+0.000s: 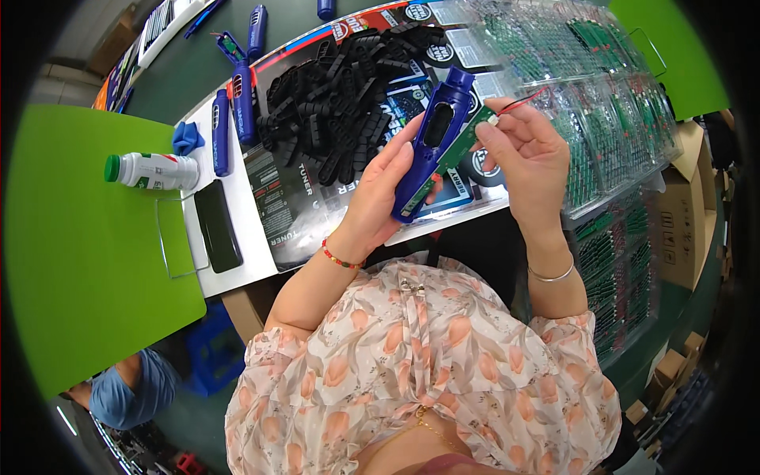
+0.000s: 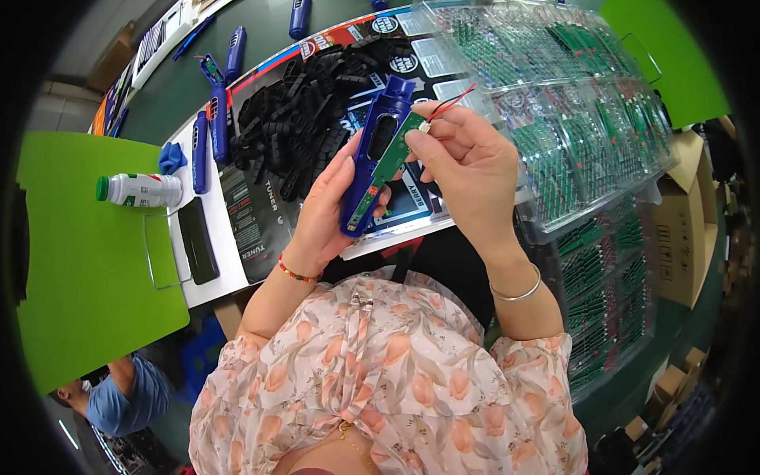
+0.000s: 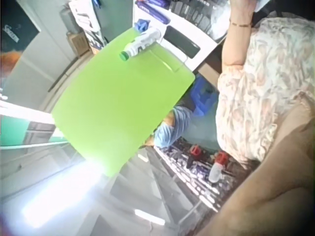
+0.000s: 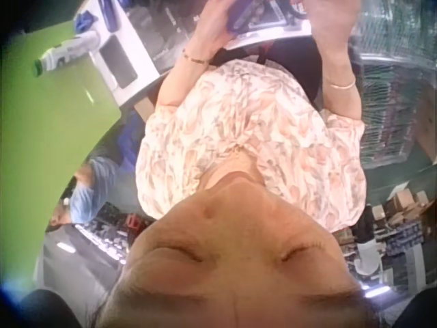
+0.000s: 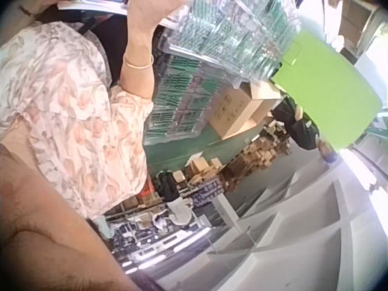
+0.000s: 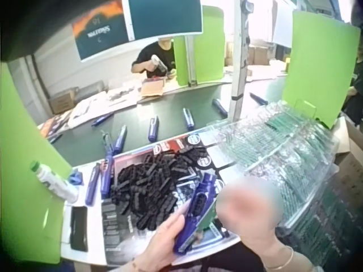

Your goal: Manually assembling electronic components, including wiring and PCB placement, into blue plastic housings on a production line.

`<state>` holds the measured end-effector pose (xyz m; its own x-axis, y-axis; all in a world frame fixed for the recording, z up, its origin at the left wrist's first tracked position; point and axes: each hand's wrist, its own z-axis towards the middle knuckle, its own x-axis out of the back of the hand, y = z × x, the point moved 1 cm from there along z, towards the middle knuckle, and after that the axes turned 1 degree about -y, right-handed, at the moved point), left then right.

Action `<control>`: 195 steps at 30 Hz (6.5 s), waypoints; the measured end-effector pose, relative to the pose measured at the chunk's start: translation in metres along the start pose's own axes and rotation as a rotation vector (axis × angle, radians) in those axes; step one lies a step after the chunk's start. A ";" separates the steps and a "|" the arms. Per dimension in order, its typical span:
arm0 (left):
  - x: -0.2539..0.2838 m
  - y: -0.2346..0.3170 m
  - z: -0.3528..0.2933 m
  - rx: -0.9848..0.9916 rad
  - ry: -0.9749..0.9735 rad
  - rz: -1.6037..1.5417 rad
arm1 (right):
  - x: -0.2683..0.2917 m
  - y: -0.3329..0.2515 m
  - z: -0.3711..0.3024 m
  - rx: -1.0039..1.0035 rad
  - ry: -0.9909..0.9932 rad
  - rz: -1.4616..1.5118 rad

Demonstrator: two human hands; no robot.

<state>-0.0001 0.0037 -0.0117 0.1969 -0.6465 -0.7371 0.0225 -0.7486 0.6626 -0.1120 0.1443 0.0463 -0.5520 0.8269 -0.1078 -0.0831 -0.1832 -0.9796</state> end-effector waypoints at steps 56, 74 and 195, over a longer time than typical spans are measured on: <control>0.011 0.004 -0.006 -0.173 0.114 0.474 | -0.026 0.037 0.014 0.088 -0.108 -0.294; 0.041 0.118 0.072 -0.309 0.307 0.864 | -0.042 0.042 0.020 -0.081 -0.026 -0.071; -0.016 -0.006 0.010 -0.071 0.122 0.144 | 0.289 0.016 0.128 -0.473 0.617 -1.548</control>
<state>-0.0128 0.0169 -0.0050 0.3204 -0.7203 -0.6153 0.0538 -0.6346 0.7710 -0.3788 0.3123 0.0214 0.1804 0.1574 0.9709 0.1071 0.9781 -0.1785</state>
